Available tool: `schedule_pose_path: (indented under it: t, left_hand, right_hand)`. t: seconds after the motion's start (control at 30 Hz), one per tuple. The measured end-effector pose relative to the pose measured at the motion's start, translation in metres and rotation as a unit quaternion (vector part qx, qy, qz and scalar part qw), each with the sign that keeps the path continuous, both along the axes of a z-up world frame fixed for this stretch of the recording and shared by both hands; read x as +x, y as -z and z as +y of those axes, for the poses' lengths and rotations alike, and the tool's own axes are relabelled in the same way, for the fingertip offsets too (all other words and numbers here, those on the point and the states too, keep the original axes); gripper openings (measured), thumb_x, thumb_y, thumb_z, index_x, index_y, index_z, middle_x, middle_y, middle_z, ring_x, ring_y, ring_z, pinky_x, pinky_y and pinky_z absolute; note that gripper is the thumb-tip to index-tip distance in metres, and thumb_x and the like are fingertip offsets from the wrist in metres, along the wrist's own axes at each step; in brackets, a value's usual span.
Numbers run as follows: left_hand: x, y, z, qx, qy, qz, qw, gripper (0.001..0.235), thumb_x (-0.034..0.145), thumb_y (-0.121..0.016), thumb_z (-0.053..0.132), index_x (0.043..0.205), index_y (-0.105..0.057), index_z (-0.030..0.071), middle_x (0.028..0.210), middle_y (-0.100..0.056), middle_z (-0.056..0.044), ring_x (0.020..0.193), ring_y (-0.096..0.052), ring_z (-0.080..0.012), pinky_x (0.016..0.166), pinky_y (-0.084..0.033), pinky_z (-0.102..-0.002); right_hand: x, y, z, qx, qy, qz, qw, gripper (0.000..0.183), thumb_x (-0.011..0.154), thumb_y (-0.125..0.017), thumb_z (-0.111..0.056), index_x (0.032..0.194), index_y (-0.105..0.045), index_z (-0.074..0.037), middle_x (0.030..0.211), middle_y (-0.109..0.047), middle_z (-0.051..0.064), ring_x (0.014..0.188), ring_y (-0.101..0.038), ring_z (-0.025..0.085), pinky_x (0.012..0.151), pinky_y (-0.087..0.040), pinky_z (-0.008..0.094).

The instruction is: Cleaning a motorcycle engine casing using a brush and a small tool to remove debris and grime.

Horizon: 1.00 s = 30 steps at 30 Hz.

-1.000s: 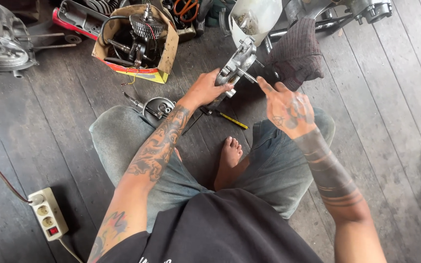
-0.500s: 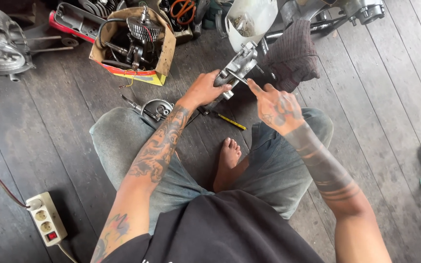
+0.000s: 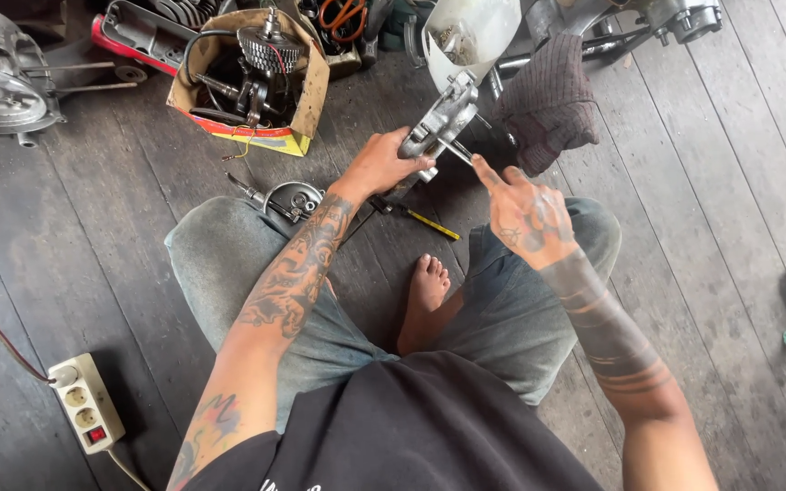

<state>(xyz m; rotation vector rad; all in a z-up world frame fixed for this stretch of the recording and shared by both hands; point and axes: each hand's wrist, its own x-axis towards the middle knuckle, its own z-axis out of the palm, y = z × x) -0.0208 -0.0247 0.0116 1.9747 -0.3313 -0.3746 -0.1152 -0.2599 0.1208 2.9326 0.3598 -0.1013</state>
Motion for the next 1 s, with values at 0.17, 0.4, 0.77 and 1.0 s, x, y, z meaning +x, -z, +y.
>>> schedule_pose_path:
  t: [0.17, 0.4, 0.77, 1.0]
  left_hand:
    - [-0.002, 0.003, -0.005, 0.016, -0.018, -0.006, 1.0, 0.045, 0.08, -0.081, 0.05, 0.099, -0.064, 0.013, 0.087, -0.071, -0.016, 0.092, -0.071, -0.0407, 0.076, -0.052, -0.048]
    - [0.004, 0.013, -0.01, 0.025, -0.014, -0.009, 1.0, 0.045, 0.082, -0.08, 0.052, 0.1, -0.061, 0.015, 0.085, -0.07, -0.015, 0.091, -0.071, -0.0385, 0.075, -0.053, -0.045]
    - [0.007, 0.029, -0.018, 0.034, -0.04, -0.04, 0.998, 0.051, 0.085, -0.073, 0.054, 0.102, -0.059, 0.009, 0.09, -0.071, -0.022, 0.095, -0.071, -0.0427, 0.076, -0.053, -0.051]
    - [0.005, 0.024, -0.02, 0.027, -0.03, -0.044, 0.998, 0.053, 0.086, -0.07, 0.055, 0.103, -0.06, 0.006, 0.094, -0.071, -0.026, 0.097, -0.07, -0.0463, 0.078, -0.053, -0.054]
  right_hand:
    - [-0.008, 0.029, 0.011, -0.005, -0.015, 0.009, 1.0, 0.067, 0.094, -0.048, -0.021, 0.158, -0.04, -0.039, 0.099, -0.064, 0.004, 0.066, -0.074, 0.038, 0.058, -0.062, 0.054]
    - [-0.009, 0.054, 0.018, 0.043, -0.025, -0.049, 0.998, 0.066, 0.096, -0.048, -0.022, 0.16, -0.039, -0.033, 0.1, -0.063, 0.006, 0.074, -0.073, 0.038, 0.058, -0.062, 0.053]
    - [-0.002, 0.075, 0.023, -0.008, 0.01, -0.068, 0.998, 0.074, 0.096, -0.046, -0.023, 0.165, -0.026, -0.041, 0.1, -0.059, -0.001, 0.072, -0.072, 0.025, 0.057, -0.063, 0.045]
    - [-0.01, 0.054, 0.027, 0.065, 0.045, -0.082, 0.993, 0.073, 0.098, -0.05, -0.023, 0.165, -0.027, -0.041, 0.095, -0.057, 0.002, 0.057, -0.061, 0.032, 0.051, -0.059, 0.052]
